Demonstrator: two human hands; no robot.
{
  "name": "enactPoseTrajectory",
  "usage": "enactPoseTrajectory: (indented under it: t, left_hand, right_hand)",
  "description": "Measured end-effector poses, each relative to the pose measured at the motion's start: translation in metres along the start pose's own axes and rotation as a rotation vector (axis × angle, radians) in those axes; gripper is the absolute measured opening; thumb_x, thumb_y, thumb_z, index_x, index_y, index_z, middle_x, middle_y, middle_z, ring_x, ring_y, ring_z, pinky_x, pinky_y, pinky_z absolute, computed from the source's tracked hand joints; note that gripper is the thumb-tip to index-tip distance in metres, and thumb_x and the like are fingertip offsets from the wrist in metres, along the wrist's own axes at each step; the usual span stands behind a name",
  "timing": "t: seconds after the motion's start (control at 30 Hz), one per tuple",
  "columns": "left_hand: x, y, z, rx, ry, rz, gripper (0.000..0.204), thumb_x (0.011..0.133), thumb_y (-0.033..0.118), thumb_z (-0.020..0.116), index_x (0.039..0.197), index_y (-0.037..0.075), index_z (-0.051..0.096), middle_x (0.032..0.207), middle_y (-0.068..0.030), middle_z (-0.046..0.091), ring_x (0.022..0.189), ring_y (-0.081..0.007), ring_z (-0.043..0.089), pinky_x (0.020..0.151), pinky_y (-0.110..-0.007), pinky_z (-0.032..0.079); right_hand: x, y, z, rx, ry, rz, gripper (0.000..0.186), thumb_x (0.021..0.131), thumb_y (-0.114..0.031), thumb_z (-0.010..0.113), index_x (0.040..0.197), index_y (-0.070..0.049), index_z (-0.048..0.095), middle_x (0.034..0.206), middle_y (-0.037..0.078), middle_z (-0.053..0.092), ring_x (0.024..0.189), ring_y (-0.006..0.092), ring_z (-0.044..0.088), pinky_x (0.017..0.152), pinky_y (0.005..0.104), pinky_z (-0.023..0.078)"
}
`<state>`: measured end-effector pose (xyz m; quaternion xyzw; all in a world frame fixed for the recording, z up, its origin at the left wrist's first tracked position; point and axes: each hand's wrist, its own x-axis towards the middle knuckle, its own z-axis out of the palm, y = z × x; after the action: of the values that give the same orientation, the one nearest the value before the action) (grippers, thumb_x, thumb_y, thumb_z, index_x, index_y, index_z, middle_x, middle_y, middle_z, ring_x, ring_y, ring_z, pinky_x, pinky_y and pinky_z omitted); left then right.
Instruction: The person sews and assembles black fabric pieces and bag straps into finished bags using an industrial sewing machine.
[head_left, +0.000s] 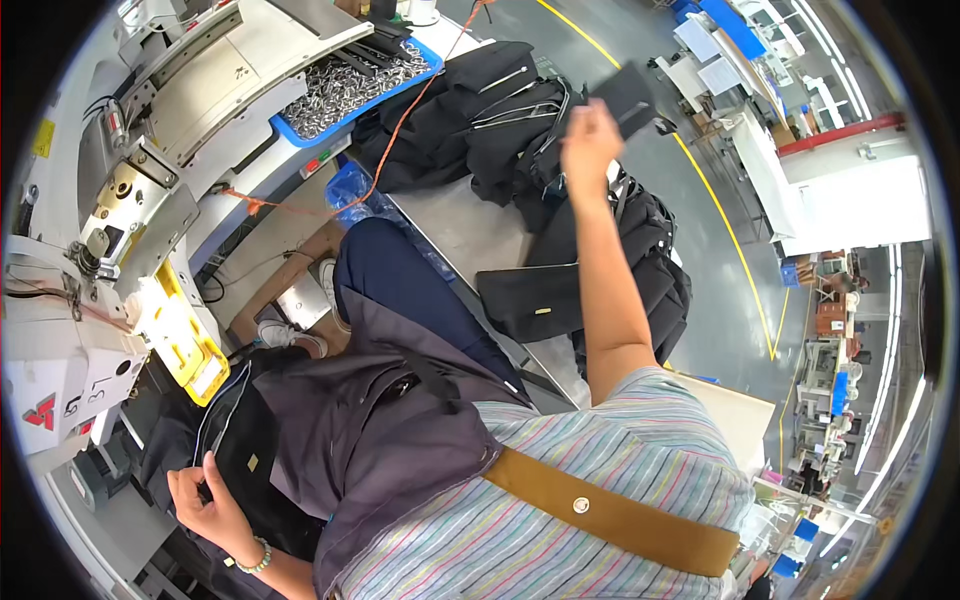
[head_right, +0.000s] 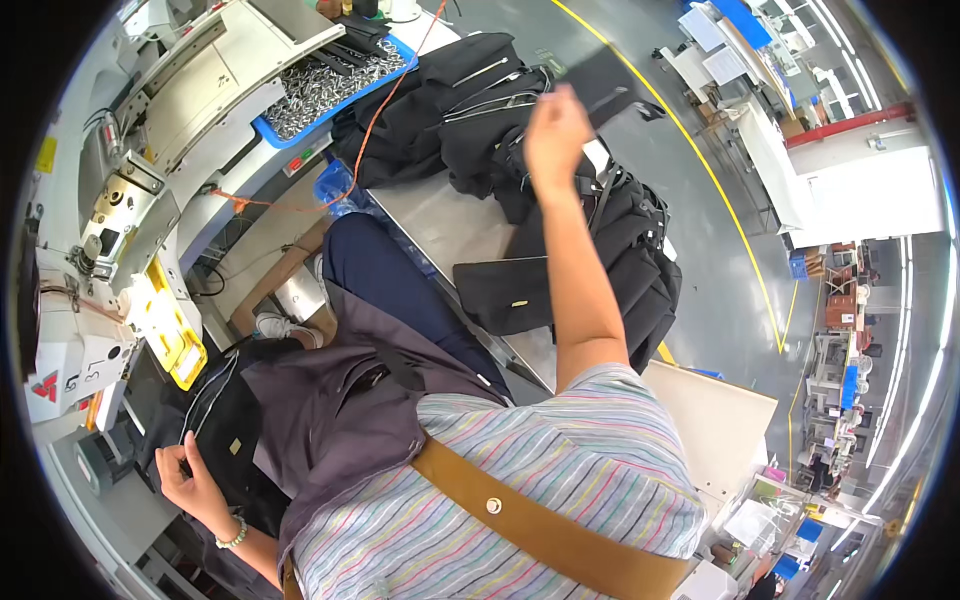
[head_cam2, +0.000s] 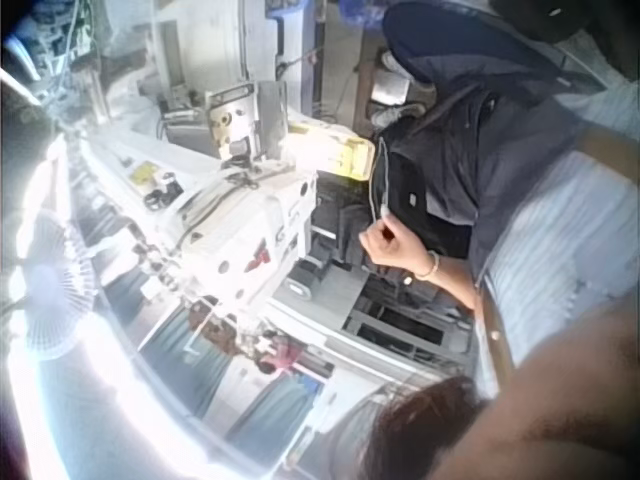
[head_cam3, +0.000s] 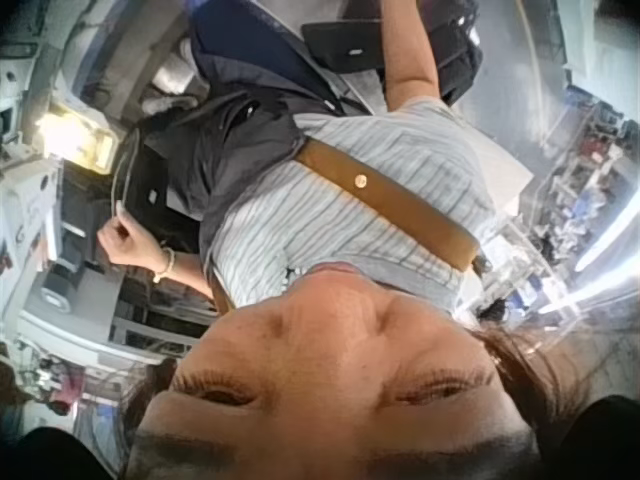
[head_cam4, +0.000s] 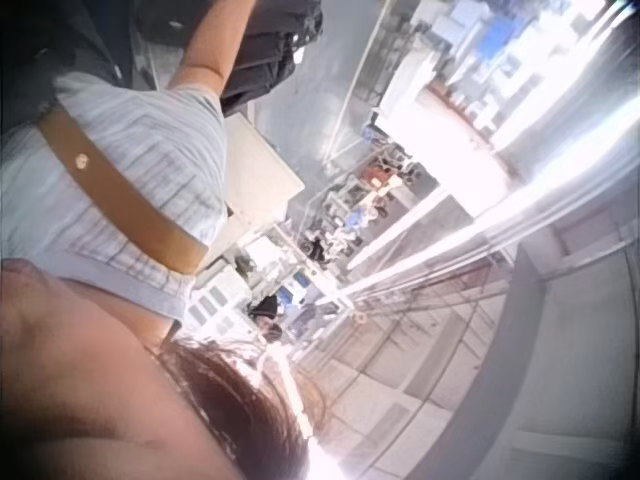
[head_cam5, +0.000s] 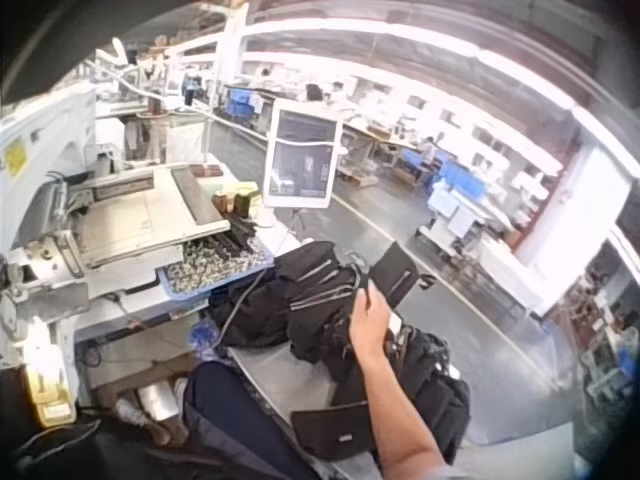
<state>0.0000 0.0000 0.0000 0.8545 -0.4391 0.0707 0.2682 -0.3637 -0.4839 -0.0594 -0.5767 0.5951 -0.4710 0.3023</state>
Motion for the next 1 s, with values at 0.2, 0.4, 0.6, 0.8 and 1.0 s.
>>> enactPoseTrajectory:
  t: [0.2,0.4,0.6,0.8,1.0]
  left_hand:
    - [-0.003,0.025,0.006,-0.167,0.036,0.046,0.027,0.09,0.004,0.068,0.071,-0.001,0.05,0.068,-0.007,0.041,0.062,-0.0206,0.038,0.057,-0.035,0.03]
    - [-0.012,0.074,0.031,-0.13,-0.235,0.349,0.033,0.073,0.007,0.083,0.066,0.002,0.051,0.062,-0.0117,0.046,0.061,-0.0315,0.043,0.057,-0.042,0.035]
    - [-0.014,0.073,0.024,-0.128,-0.311,0.452,0.034,0.072,0.02,0.083,0.065,0.004,0.054,0.063,-0.0083,0.05,0.063,-0.0283,0.046,0.059,-0.04,0.039]
    - [0.006,0.034,0.014,-0.398,-0.429,0.492,0.039,0.072,0.034,0.08,0.062,0.006,0.055,0.069,-0.0061,0.051,0.07,-0.029,0.048,0.068,-0.043,0.039]
    - [0.01,0.055,0.048,-0.599,-0.664,0.894,0.042,0.079,0.036,0.08,0.059,0.009,0.054,0.063,-0.004,0.05,0.068,-0.0244,0.052,0.066,-0.039,0.042]
  right_hand:
    - [-0.11,0.004,0.084,0.372,-0.672,-0.284,0.012,0.096,-0.006,0.063,0.093,0.004,0.069,0.117,0.017,0.069,0.085,0.017,0.071,0.071,0.0322,0.061]
    - [-0.274,-0.086,0.137,0.674,-1.606,-0.604,0.019,0.093,-0.016,0.065,0.096,0.001,0.074,0.089,0.015,0.074,0.083,0.0263,0.071,0.075,0.0352,0.054]
    - [-0.367,-0.053,0.2,0.679,-2.223,-0.918,0.021,0.076,-0.012,0.064,0.088,0.005,0.065,0.081,0.023,0.069,0.073,0.0291,0.063,0.069,0.0437,0.049]
    - [-0.378,-0.073,0.173,0.612,-2.218,-0.614,0.021,0.081,-0.004,0.061,0.098,0.008,0.064,0.093,0.021,0.07,0.087,0.0289,0.065,0.078,0.0416,0.05]
    - [-0.359,-0.05,0.171,0.529,-2.524,-0.354,0.023,0.087,-0.009,0.056,0.104,0.006,0.062,0.098,0.02,0.069,0.093,0.031,0.065,0.089,0.0388,0.05]
